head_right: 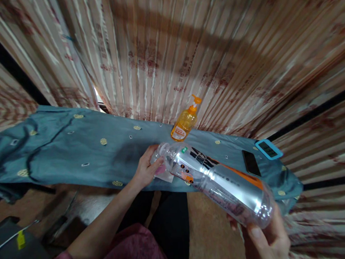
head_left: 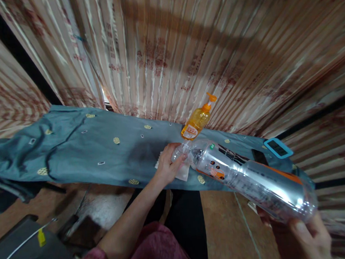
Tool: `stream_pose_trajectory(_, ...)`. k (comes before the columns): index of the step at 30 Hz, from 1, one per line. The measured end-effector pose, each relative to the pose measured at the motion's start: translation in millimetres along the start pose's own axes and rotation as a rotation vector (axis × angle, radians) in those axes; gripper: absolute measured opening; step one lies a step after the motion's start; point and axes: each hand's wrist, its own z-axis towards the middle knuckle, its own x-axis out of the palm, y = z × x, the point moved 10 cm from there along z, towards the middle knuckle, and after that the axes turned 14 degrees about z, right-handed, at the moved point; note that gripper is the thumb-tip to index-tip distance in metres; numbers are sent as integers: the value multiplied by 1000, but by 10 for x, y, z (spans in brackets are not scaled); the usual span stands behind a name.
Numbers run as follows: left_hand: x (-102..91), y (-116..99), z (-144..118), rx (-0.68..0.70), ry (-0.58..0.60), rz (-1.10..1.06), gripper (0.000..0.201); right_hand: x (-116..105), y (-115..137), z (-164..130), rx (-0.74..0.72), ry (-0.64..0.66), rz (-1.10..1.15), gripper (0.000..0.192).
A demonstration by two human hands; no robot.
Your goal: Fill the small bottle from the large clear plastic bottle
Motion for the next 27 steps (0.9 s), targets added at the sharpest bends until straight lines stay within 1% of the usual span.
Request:
stream_pose_trajectory(2,-5,-5,-1,4,-1,-4,40,14,-6,2,5,18,2,65)
stream_pose_trajectory(8,-9,-9,-5,10,-2,-6,41,64,8,-3,-4,41,30,74)
stream_pose_trajectory(12,-8,3,-6,2,-1,0,39,67,3,-18,17,17,37,73)
stream_pose_trajectory(16,-14,-10,-5,10,-3,-12,38,48,-8,-9,16,24,52,74)
stream_pose_trajectory(21,-8,-6,-2,2,2,-14,39,24,-39,12,-14,51,58,70)
stream_pose_trajectory(23,-1,-1,-2,-7,6,-14,38,28,-67,19,-25,61,81,65)
stream_pose_trajectory(27,-8,-36,-3,-2,1,-16,33,-15,-222,69,-3,65,173,54)
